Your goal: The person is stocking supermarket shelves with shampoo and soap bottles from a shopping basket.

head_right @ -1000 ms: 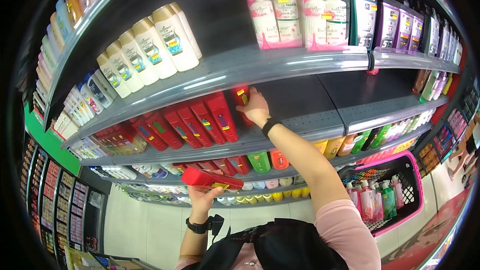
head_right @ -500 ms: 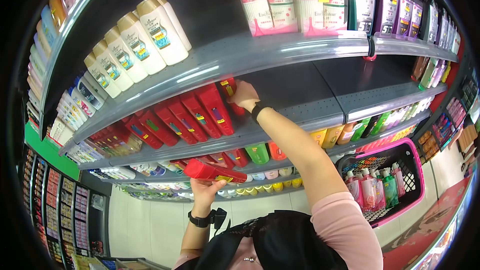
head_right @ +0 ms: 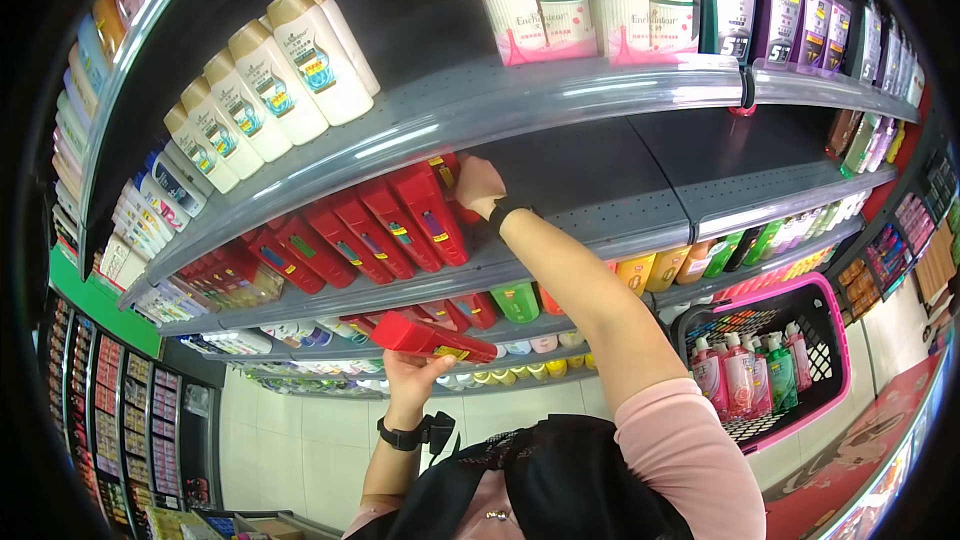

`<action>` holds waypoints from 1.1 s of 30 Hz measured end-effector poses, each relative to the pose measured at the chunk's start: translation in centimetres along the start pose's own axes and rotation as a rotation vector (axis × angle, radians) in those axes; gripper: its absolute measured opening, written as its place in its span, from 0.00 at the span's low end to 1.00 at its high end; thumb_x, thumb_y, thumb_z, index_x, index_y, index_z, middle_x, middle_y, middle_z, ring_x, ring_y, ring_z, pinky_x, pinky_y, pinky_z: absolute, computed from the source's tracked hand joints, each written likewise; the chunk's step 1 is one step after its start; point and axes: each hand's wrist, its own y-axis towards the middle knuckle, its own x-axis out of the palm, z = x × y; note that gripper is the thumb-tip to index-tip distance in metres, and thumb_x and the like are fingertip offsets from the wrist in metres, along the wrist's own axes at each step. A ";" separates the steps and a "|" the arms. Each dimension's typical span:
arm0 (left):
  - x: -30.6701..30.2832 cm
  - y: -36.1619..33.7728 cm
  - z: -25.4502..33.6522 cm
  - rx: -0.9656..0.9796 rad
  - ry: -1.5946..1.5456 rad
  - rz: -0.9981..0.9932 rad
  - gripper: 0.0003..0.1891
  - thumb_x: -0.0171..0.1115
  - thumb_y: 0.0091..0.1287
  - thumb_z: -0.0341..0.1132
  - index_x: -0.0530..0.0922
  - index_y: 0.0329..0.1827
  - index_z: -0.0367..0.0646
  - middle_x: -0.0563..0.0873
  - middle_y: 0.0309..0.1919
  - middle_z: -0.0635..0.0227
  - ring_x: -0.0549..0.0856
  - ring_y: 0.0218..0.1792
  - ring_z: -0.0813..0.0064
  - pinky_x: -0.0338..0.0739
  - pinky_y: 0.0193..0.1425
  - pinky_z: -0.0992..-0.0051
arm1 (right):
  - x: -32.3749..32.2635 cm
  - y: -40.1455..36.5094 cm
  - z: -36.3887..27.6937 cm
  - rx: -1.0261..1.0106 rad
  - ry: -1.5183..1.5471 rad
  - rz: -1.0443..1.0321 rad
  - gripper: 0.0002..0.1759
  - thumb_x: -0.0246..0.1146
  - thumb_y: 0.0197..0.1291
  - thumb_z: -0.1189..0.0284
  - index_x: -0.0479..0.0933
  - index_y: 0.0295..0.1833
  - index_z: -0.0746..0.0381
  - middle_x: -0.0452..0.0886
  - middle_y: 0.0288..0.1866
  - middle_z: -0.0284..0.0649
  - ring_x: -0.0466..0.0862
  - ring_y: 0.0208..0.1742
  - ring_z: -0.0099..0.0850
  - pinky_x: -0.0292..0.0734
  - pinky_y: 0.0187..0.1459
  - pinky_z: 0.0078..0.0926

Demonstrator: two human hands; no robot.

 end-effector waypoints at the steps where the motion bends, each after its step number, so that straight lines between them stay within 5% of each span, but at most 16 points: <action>1: -0.1 0.1 -0.1 -0.013 0.005 -0.002 0.26 0.72 0.50 0.21 0.72 0.52 0.34 0.83 0.50 0.55 0.84 0.49 0.68 0.79 0.54 0.70 | 0.1 0.1 0.2 -0.011 0.004 0.002 0.30 0.73 0.42 0.68 0.74 0.52 0.67 0.81 0.47 0.53 0.80 0.51 0.49 0.75 0.52 0.37; 7: 0.8 1.7 0.1 0.036 0.017 0.014 0.28 0.73 0.50 0.21 0.70 0.54 0.36 0.82 0.50 0.55 0.83 0.51 0.68 0.79 0.54 0.70 | -3.5 -3.6 1.1 -0.044 -0.062 0.005 0.30 0.70 0.45 0.69 0.72 0.55 0.67 0.81 0.46 0.51 0.82 0.47 0.47 0.77 0.50 0.35; 9: 1.5 2.7 0.4 0.029 0.046 0.022 0.28 0.73 0.49 0.21 0.70 0.54 0.36 0.82 0.50 0.56 0.82 0.51 0.68 0.79 0.54 0.69 | -5.3 -6.7 1.2 -0.144 0.062 -0.016 0.23 0.65 0.49 0.74 0.73 0.52 0.68 0.82 0.43 0.49 0.84 0.44 0.37 0.78 0.45 0.29; 11: 2.3 3.9 0.4 0.075 0.033 -0.002 0.29 0.73 0.50 0.21 0.70 0.55 0.35 0.81 0.48 0.59 0.83 0.49 0.68 0.79 0.54 0.69 | -7.2 -10.1 1.1 -0.340 0.347 -0.291 0.25 0.66 0.47 0.79 0.73 0.55 0.66 0.82 0.43 0.41 0.82 0.47 0.28 0.78 0.46 0.26; 13: 3.1 5.2 0.0 0.078 0.030 -0.062 0.30 0.72 0.50 0.21 0.69 0.56 0.35 0.77 0.51 0.62 0.81 0.51 0.69 0.80 0.53 0.69 | -9.6 -13.9 -0.8 -0.405 0.347 -0.526 0.31 0.69 0.47 0.76 0.70 0.59 0.64 0.82 0.46 0.45 0.82 0.48 0.33 0.78 0.47 0.32; 15: 4.8 6.8 -0.2 0.174 0.092 -0.030 0.31 0.72 0.50 0.21 0.69 0.58 0.35 0.72 0.53 0.64 0.79 0.52 0.70 0.80 0.53 0.70 | -10.4 -15.8 -2.3 -0.475 0.113 -0.485 0.29 0.69 0.47 0.75 0.70 0.57 0.66 0.82 0.43 0.49 0.84 0.44 0.39 0.78 0.46 0.35; 21: 7.6 9.4 0.8 0.308 0.409 0.043 0.39 0.74 0.52 0.31 0.61 0.65 0.36 0.65 0.55 0.59 0.72 0.58 0.66 0.69 0.65 0.67 | -9.2 -12.4 0.3 -0.274 0.228 -0.173 0.22 0.69 0.46 0.73 0.73 0.48 0.69 0.82 0.35 0.53 0.84 0.39 0.47 0.77 0.41 0.35; 33: 1.8 3.4 -1.8 0.114 0.507 -0.019 0.16 0.71 0.53 0.28 0.78 0.45 0.38 0.77 0.46 0.61 0.79 0.50 0.69 0.77 0.53 0.72 | -2.6 -5.1 2.9 -0.177 0.147 -0.008 0.28 0.72 0.46 0.68 0.71 0.51 0.69 0.80 0.44 0.57 0.80 0.48 0.51 0.75 0.48 0.39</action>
